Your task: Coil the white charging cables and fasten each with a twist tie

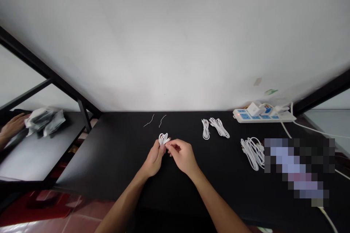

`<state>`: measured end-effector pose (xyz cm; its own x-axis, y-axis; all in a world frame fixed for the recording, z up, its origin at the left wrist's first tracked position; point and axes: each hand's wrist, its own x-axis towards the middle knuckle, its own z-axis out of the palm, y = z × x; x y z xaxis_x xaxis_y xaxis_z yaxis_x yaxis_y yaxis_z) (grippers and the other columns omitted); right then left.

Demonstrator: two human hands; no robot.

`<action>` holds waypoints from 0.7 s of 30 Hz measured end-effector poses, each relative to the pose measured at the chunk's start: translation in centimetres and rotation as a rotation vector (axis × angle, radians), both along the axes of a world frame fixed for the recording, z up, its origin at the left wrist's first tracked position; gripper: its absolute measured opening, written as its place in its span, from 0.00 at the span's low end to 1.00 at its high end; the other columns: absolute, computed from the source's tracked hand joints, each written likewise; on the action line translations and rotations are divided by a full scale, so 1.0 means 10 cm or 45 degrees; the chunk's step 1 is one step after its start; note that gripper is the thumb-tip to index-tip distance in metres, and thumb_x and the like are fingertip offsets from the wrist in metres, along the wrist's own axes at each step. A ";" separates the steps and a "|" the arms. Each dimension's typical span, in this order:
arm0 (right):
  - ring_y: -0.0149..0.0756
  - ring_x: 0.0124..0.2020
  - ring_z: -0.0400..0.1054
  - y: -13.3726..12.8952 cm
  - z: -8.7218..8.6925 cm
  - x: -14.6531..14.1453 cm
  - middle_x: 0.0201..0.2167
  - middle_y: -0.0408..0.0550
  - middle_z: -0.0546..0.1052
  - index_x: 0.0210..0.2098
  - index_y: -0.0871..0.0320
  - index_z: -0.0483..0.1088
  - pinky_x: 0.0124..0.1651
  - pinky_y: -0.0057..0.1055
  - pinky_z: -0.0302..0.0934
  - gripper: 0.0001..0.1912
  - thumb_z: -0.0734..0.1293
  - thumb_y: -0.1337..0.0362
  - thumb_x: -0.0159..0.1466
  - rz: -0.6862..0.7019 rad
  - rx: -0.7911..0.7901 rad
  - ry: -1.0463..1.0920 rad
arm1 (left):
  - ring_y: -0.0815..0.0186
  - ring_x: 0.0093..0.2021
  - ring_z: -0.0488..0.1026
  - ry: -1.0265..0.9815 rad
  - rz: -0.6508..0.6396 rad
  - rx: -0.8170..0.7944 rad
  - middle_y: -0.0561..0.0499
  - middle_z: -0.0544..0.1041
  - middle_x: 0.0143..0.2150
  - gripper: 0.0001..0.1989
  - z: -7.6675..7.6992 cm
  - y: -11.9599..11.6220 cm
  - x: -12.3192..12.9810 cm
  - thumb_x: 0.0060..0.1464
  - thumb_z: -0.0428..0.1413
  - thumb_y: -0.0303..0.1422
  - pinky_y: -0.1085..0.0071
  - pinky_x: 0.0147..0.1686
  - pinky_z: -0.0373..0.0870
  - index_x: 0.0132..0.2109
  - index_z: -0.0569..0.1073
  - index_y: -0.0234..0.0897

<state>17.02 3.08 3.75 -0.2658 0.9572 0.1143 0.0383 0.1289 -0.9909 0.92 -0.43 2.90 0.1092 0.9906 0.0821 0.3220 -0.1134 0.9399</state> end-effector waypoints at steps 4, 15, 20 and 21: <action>0.24 0.22 0.67 0.02 0.05 -0.02 0.23 0.44 0.76 0.29 0.62 0.78 0.25 0.19 0.65 0.08 0.76 0.64 0.59 0.060 -0.729 0.454 | 0.63 0.39 0.70 0.100 -0.014 0.088 0.47 0.72 0.42 0.16 -0.03 -0.02 0.00 0.72 0.40 0.42 0.65 0.42 0.67 0.49 0.67 0.37; 0.30 0.25 0.71 -0.06 -0.07 0.00 0.29 0.46 0.78 0.41 0.60 0.76 0.24 0.23 0.68 0.14 0.75 0.58 0.60 -0.027 -0.654 0.461 | 0.68 0.29 0.65 -0.092 0.006 -0.007 0.52 0.70 0.33 0.19 -0.09 -0.01 0.02 0.71 0.41 0.44 0.70 0.34 0.64 0.46 0.69 0.36; 0.33 0.30 0.72 -0.11 -0.11 0.12 0.37 0.48 0.78 0.47 0.54 0.75 0.28 0.28 0.66 0.13 0.71 0.60 0.63 -0.047 0.366 -0.367 | 0.70 0.27 0.61 -0.398 0.014 -0.160 0.54 0.67 0.32 0.21 -0.13 -0.01 0.06 0.68 0.45 0.50 0.72 0.29 0.61 0.49 0.69 0.36; 0.34 0.30 0.72 -0.11 -0.12 0.12 0.36 0.48 0.78 0.47 0.53 0.75 0.29 0.29 0.66 0.12 0.70 0.61 0.64 -0.074 0.488 -0.463 | 0.70 0.27 0.61 -0.430 0.019 -0.193 0.55 0.67 0.32 0.22 -0.13 -0.01 0.06 0.67 0.46 0.51 0.72 0.29 0.61 0.49 0.68 0.36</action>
